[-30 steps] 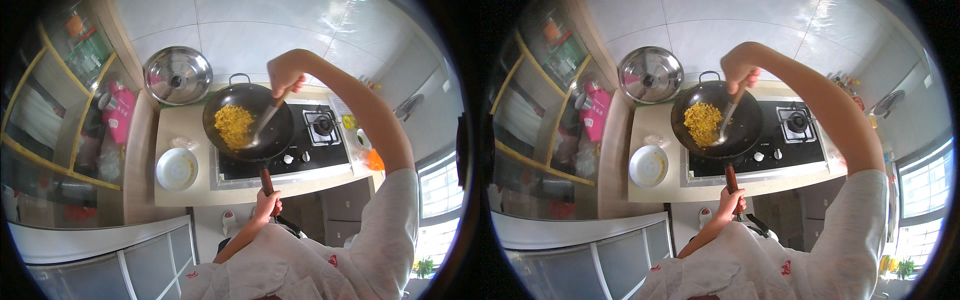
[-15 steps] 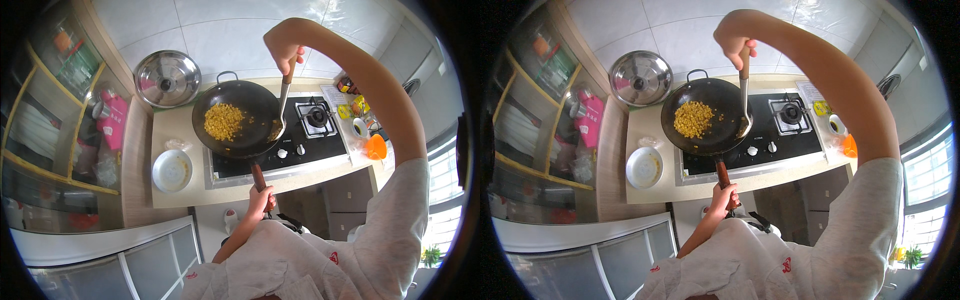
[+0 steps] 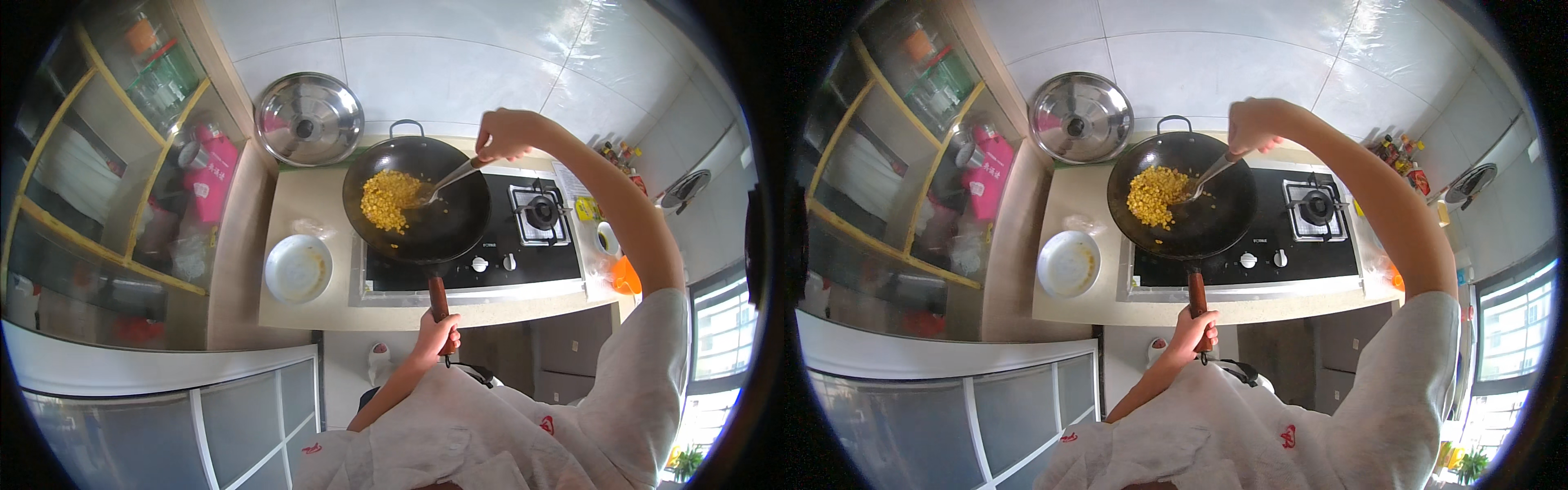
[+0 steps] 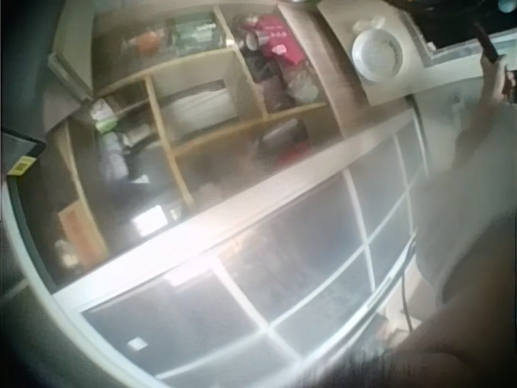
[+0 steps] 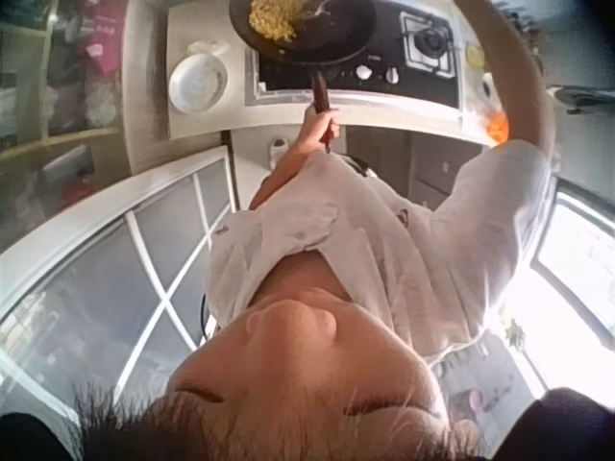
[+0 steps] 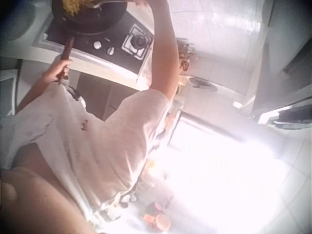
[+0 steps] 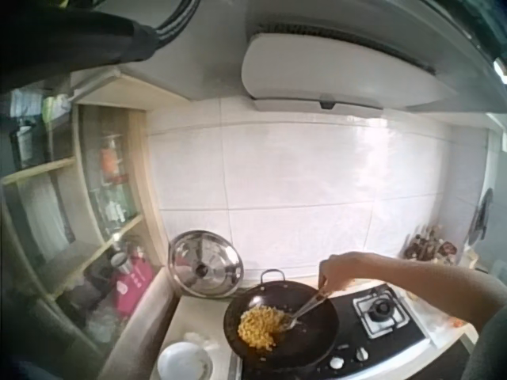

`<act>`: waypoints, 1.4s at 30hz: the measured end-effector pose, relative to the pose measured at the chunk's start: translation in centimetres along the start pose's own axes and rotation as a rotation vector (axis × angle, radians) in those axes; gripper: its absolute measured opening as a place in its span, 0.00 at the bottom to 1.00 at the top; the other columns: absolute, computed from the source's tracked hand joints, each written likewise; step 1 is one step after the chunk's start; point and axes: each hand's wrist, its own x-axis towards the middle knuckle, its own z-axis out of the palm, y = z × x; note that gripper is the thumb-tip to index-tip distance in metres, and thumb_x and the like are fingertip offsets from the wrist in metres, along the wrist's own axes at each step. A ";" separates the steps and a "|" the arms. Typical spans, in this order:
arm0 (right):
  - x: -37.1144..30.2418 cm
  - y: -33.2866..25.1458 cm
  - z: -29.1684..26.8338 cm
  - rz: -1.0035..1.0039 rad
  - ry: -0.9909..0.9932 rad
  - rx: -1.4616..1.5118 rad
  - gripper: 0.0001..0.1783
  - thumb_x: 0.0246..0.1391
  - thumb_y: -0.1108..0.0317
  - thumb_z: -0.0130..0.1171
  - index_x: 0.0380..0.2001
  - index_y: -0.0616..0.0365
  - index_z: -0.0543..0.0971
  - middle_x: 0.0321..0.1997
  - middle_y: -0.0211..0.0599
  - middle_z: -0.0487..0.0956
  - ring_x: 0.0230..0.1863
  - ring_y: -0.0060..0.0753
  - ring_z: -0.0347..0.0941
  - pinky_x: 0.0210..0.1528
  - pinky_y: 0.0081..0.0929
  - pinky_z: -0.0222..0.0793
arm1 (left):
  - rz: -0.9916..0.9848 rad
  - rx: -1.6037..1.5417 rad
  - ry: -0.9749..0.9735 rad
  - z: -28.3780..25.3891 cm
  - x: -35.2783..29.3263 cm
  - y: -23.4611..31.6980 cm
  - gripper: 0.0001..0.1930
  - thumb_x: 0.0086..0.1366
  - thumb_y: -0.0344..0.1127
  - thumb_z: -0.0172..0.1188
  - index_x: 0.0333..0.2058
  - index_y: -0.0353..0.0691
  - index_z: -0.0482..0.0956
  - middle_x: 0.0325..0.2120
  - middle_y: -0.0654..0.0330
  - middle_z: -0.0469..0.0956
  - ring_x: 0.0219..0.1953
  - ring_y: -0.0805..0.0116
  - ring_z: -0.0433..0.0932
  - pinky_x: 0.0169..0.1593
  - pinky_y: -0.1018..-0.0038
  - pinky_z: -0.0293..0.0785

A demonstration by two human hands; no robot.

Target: The person pours corn kernels from a white bowl into a hot wok on a gas stove. They stir the corn continuously with a spatula and add water from a metal kettle to steam the kernels. The person continues to stir-fry the corn until the end of the clip.

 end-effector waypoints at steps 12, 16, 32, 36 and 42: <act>-3.4 -3.2 -3.3 -0.005 -0.439 0.147 0.12 0.45 0.63 0.54 0.17 0.61 0.75 0.13 0.34 0.71 0.10 0.20 0.61 0.12 0.20 0.55 | -0.001 0.001 -0.011 -0.3 0.2 0.2 0.13 0.56 0.27 0.57 0.31 0.40 0.58 0.18 0.63 0.65 0.15 0.75 0.68 0.17 0.73 0.67; -2.5 -4.4 -3.0 -0.024 -0.437 0.204 0.12 0.51 0.65 0.53 0.23 0.62 0.79 0.11 0.31 0.69 0.08 0.17 0.60 0.08 0.17 0.52 | 0.006 0.003 -0.023 0.0 0.4 -0.1 0.14 0.56 0.26 0.57 0.32 0.40 0.57 0.17 0.63 0.64 0.13 0.74 0.68 0.16 0.73 0.67; 3.3 -5.7 -1.5 0.316 -0.591 0.722 0.09 0.59 0.62 0.41 0.34 0.57 0.66 0.21 0.26 0.68 0.12 0.07 0.57 0.11 0.04 0.53 | -0.004 0.026 -0.025 0.2 -0.1 0.3 0.12 0.56 0.27 0.56 0.30 0.40 0.59 0.18 0.64 0.64 0.15 0.75 0.65 0.19 0.74 0.64; 1.7 1.6 4.3 0.310 -0.677 1.295 0.11 0.62 0.60 0.39 0.32 0.57 0.61 0.19 0.26 0.66 0.12 0.06 0.56 0.06 0.03 0.48 | -0.006 -0.003 -0.012 -0.3 0.1 0.4 0.12 0.56 0.27 0.57 0.30 0.41 0.59 0.18 0.65 0.63 0.15 0.76 0.64 0.19 0.74 0.64; -6.7 8.7 8.0 0.270 -0.386 1.247 0.12 0.60 0.62 0.45 0.38 0.58 0.71 0.16 0.33 0.70 0.09 0.11 0.56 0.06 0.10 0.52 | -0.037 0.001 0.016 0.4 0.0 0.3 0.14 0.55 0.26 0.57 0.31 0.42 0.58 0.17 0.63 0.63 0.14 0.74 0.65 0.17 0.74 0.65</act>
